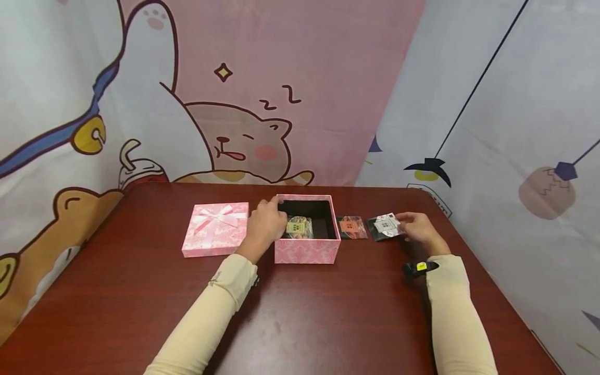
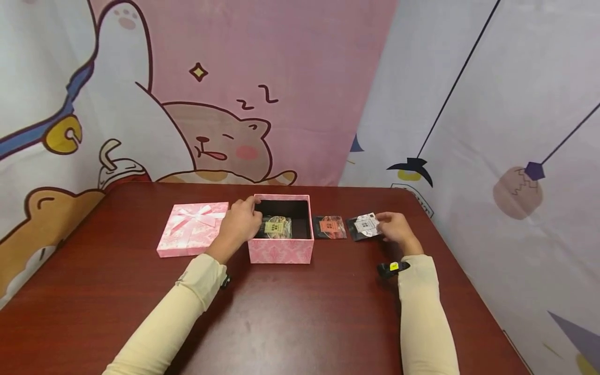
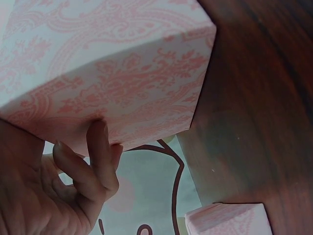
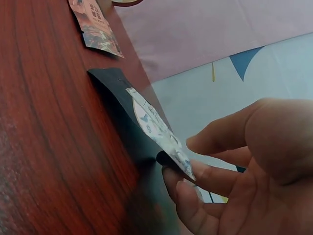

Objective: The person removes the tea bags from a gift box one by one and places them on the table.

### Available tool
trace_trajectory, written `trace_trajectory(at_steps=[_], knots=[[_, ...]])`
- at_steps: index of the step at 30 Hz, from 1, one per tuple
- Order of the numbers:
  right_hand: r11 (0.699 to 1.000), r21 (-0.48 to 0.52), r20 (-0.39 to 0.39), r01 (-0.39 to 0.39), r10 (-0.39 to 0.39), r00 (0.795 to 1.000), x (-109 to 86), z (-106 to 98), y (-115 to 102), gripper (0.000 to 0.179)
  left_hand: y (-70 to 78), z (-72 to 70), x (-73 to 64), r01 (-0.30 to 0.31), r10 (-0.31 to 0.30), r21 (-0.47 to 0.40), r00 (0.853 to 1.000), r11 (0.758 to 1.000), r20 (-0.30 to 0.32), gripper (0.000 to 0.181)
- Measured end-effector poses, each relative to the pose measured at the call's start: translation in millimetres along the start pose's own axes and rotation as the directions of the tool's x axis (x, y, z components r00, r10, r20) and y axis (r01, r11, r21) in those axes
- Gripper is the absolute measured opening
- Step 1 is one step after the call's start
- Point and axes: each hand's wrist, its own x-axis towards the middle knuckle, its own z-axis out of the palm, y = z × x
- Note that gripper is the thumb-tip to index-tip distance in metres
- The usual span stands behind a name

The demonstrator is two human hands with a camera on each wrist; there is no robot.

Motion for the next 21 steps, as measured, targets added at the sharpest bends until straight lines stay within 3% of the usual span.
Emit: trace_trajectory(at_steps=[9, 14, 21], knots=[[0.999, -0.031, 0.002, -0.029, 0.029, 1.0, -5.9, 3, -4, 0.045, -2.6, 3.2, -0.5, -0.004, 0.004, -0.005, 1.0, 1.0, -0.021, 0.041], [0.995, -0.097, -0.008, -0.032, 0.031, 0.999, -12.2, 3, -9, 0.048, -2.7, 4.9, -0.8, -0.005, 0.004, -0.006, 1.0, 1.0, -0.013, 0.041], [0.99, -0.138, -0.03, 0.041, -0.045, 0.999, -19.7, 2, -48, 0.051, -1.7, 2.4, 1.0, -0.017, 0.016, -0.019, 1.0, 1.0, -0.027, 0.041]])
